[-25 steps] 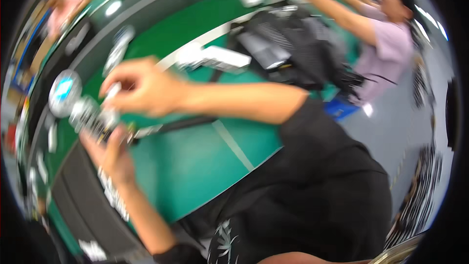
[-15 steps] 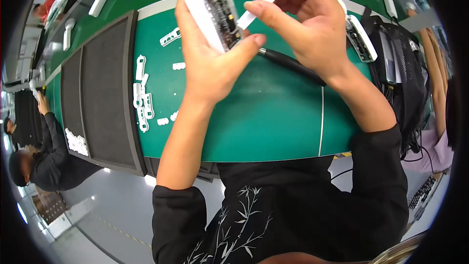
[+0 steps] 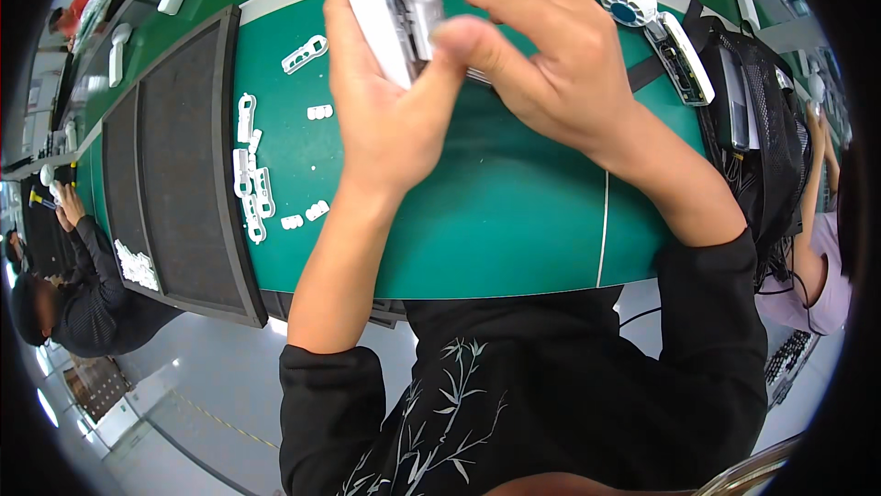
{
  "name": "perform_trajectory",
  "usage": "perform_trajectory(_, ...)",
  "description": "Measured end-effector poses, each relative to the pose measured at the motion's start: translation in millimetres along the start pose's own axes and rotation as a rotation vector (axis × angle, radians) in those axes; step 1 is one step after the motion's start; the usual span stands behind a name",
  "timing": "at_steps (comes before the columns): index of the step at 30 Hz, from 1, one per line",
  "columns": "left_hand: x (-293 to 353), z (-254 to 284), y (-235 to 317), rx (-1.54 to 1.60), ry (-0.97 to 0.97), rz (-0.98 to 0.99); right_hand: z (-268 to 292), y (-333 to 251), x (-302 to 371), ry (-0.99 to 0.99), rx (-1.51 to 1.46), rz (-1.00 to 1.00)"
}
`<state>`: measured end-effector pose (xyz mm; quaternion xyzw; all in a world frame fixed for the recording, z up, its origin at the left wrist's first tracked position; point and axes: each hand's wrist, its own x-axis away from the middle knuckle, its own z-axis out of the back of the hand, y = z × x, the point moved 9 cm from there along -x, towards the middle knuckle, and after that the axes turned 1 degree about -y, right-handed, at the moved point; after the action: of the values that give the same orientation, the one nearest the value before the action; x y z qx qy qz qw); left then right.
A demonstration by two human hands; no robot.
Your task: Assembling handheld electric fans by tapping parts into place and connecting components.
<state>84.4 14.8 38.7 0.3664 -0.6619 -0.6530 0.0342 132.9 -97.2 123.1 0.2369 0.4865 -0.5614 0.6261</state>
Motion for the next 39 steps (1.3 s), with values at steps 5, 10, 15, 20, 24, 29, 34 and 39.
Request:
perform_trajectory(5, -13.4, 8.9, -7.2, 0.189, -0.043, 0.123, -39.1, 61.4, 57.4, -0.318, 0.085, -0.394)
perform_trajectory(10, -16.2, 22.0, -0.3, 0.313, 0.052, 0.166, -62.9, 82.2, 88.0, -0.751, 0.225, -0.477)
perform_trajectory(15, -18.9, 40.8, 5.4, 0.343, 0.119, 0.184, -12.6, 86.0, 34.8, -0.461, -0.023, -0.846)
perform_trajectory(20, -14.4, 37.9, 5.0, 0.36, 0.138, 0.242, 12.1, 16.6, 16.5, -0.312, -0.327, -0.713)
perform_trajectory(24, -9.9, 31.6, 3.0, 0.386, 0.11, 0.293, 5.9, 9.4, 22.2, -0.331, -0.411, -0.677)
perform_trajectory(29, -9.0, 15.7, 7.0, 0.345, 0.04, 0.322, -6.0, 18.0, 24.1, -0.552, -0.156, -0.793)
perform_trajectory(34, -9.6, 15.6, 7.2, 0.419, 0.031, 0.352, -6.6, 19.7, 24.4, -0.544, -0.158, -0.796)
perform_trajectory(39, -9.7, 11.5, 8.9, 0.439, 0.019, 0.362, 8.1, 19.5, 30.0, -0.383, -0.291, -0.696)
